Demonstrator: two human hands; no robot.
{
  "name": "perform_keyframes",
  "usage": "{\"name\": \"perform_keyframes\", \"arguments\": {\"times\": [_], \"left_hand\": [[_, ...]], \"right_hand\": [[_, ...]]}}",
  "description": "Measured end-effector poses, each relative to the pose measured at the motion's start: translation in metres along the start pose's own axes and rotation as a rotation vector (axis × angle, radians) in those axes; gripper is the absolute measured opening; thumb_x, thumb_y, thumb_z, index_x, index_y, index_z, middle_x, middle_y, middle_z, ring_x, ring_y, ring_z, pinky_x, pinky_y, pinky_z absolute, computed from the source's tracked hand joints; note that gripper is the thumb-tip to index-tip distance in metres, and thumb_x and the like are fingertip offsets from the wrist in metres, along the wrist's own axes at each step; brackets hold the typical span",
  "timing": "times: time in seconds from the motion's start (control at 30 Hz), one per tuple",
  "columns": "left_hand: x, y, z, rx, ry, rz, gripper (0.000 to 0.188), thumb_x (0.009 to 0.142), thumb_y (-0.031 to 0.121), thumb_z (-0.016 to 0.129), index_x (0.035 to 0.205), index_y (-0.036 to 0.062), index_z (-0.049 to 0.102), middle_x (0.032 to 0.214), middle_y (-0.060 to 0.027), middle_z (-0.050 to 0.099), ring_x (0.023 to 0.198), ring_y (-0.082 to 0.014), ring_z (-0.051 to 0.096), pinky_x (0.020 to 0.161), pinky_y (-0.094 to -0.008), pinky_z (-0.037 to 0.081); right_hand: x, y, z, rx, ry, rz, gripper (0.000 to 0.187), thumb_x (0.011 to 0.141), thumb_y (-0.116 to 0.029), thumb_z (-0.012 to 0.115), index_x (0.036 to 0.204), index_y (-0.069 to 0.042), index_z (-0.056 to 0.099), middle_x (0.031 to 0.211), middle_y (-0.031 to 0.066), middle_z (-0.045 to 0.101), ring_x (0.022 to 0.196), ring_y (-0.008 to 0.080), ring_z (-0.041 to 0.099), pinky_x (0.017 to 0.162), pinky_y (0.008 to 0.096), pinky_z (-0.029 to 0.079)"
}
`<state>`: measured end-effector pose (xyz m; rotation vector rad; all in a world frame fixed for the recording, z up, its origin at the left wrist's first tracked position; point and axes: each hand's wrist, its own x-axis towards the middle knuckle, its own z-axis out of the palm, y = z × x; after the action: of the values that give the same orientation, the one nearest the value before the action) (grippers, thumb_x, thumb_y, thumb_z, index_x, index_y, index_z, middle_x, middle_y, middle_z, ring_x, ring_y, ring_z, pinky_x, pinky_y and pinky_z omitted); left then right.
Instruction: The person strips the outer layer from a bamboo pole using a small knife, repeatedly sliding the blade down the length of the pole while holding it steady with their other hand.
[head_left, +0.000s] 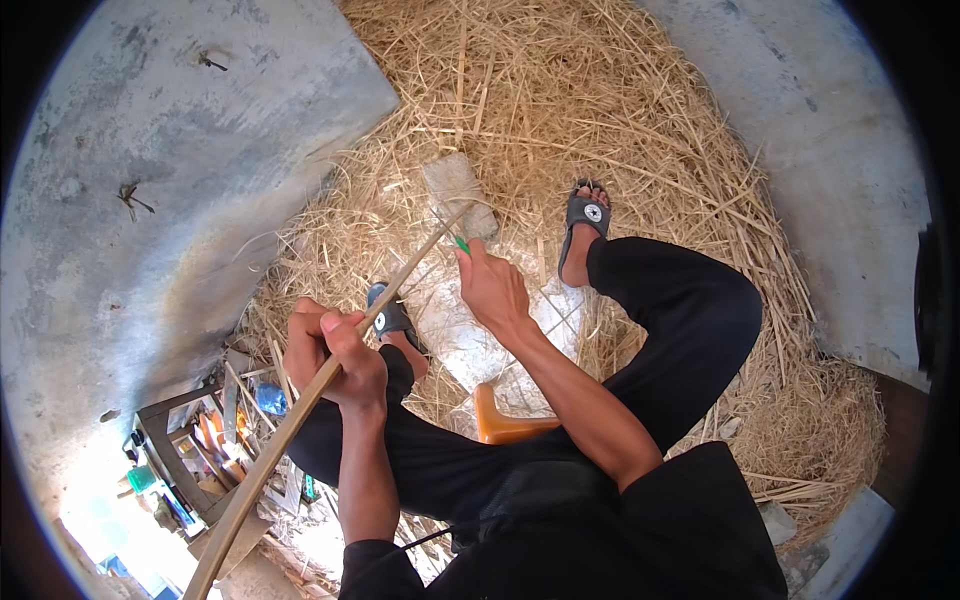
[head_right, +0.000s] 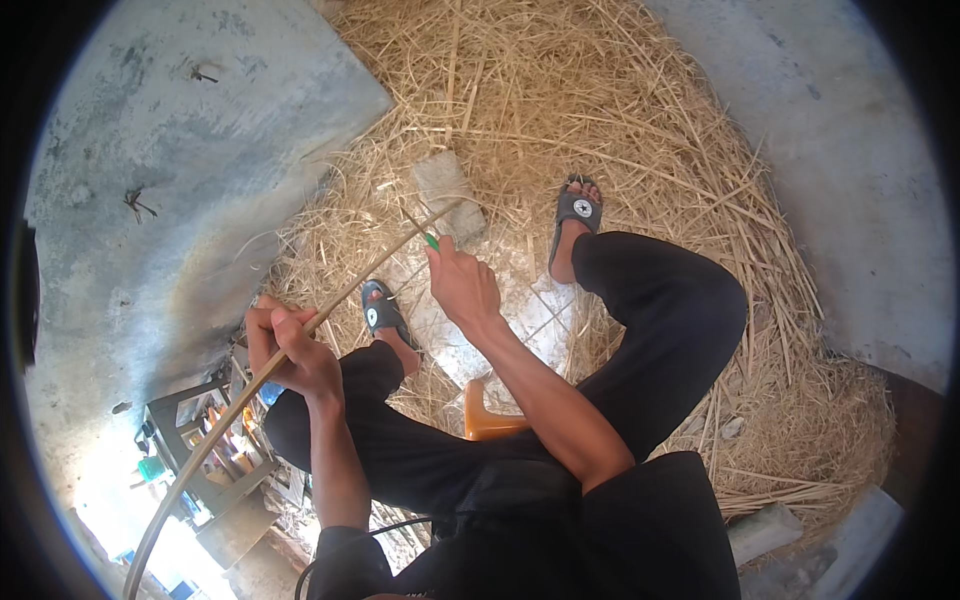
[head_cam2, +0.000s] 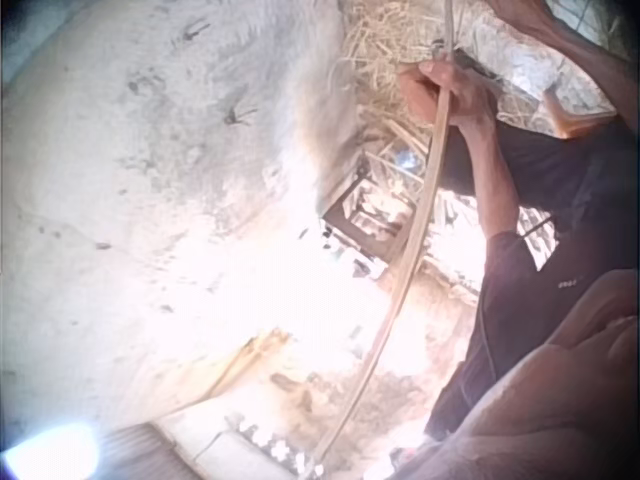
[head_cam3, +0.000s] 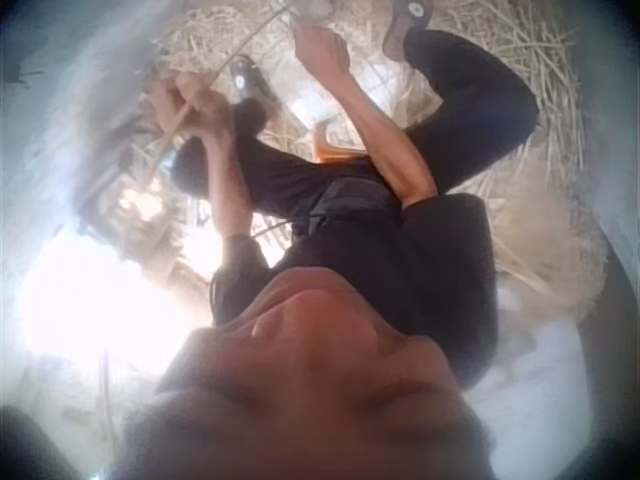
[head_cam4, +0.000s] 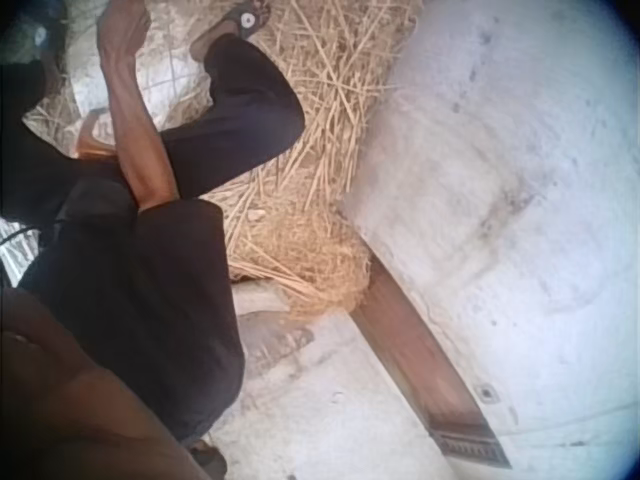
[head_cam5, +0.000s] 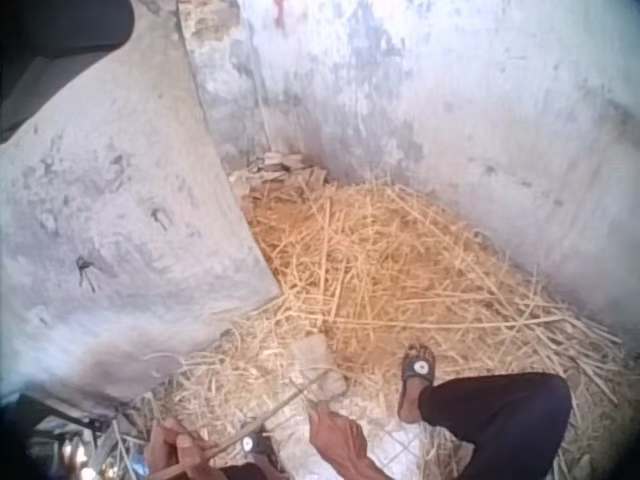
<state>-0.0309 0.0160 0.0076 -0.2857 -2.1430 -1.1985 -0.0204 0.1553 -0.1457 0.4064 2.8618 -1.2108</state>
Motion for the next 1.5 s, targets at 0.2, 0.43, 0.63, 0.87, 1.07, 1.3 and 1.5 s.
{"name": "perform_keyframes", "arguments": {"times": [0.2,0.43,0.63,0.87,1.07,1.3,1.5], "left_hand": [[-0.001,0.006,0.001,-0.006,-0.080,0.038,0.022,0.080,0.010,0.049,0.061,-0.0016,0.048,0.051,-0.0090,0.046,0.041,-0.0149,0.041,0.039,-0.0272,0.030],[-0.005,0.007,0.001,0.015,-0.131,0.072,0.023,0.077,0.011,0.045,0.060,-0.0036,0.045,0.049,-0.0099,0.046,0.043,-0.0143,0.042,0.041,-0.0273,0.034],[-0.010,0.012,0.002,-0.073,-0.187,0.202,0.021,0.077,0.008,0.053,0.059,0.0001,0.048,0.050,-0.0063,0.049,0.039,-0.0175,0.049,0.038,-0.0288,0.039],[-0.003,-0.001,0.000,-0.046,-0.015,0.118,0.024,0.078,0.010,0.052,0.057,-0.0021,0.047,0.047,-0.0078,0.043,0.038,-0.0152,0.044,0.036,-0.0266,0.033],[0.012,-0.003,0.009,-0.047,0.079,-0.111,0.038,0.093,0.022,0.056,0.063,-0.0012,0.052,0.061,-0.0073,0.051,0.052,-0.0130,0.049,0.048,-0.0247,0.037],[0.016,0.001,0.004,-0.038,-0.071,-0.129,0.040,0.096,0.028,0.052,0.070,-0.0026,0.054,0.065,-0.0062,0.051,0.054,-0.0139,0.050,0.052,-0.0262,0.041],[0.011,-0.007,-0.002,-0.057,-0.035,-0.221,0.038,0.098,0.024,0.047,0.071,-0.0023,0.048,0.067,-0.0072,0.047,0.062,-0.0151,0.053,0.060,-0.0267,0.045]], "right_hand": [[0.014,0.004,-0.002,-0.114,-0.050,0.034,0.029,0.096,-0.032,0.044,0.094,-0.004,0.051,0.063,0.0239,0.060,0.061,0.0435,0.061,0.054,0.0531,0.047],[0.019,0.031,0.014,-0.187,-0.088,0.123,0.029,0.096,-0.031,0.043,0.097,-0.003,0.052,0.066,0.0230,0.062,0.063,0.0408,0.063,0.057,0.0506,0.050],[0.050,0.105,0.068,-0.244,-0.142,0.198,0.039,0.097,-0.035,0.038,0.106,-0.001,0.053,0.083,0.0275,0.063,0.081,0.0437,0.063,0.072,0.0524,0.050],[0.037,0.151,0.095,-0.191,-0.113,0.400,0.042,0.097,-0.039,0.036,0.107,-0.002,0.052,0.084,0.0277,0.063,0.082,0.0445,0.063,0.073,0.0531,0.049],[0.026,0.040,0.021,0.162,-0.106,0.304,0.034,0.098,-0.032,0.037,0.105,-0.001,0.048,0.069,0.0257,0.061,0.069,0.0448,0.061,0.061,0.0527,0.047],[-0.018,-0.059,-0.030,0.145,-0.059,-0.185,0.023,0.097,-0.025,0.042,0.092,-0.003,0.045,0.063,0.0204,0.058,0.058,0.0422,0.058,0.051,0.0517,0.045],[-0.009,-0.056,-0.002,0.006,-0.002,-0.244,0.023,0.096,-0.025,0.046,0.091,-0.003,0.044,0.060,0.0208,0.058,0.055,0.0414,0.058,0.050,0.0500,0.045]]}}
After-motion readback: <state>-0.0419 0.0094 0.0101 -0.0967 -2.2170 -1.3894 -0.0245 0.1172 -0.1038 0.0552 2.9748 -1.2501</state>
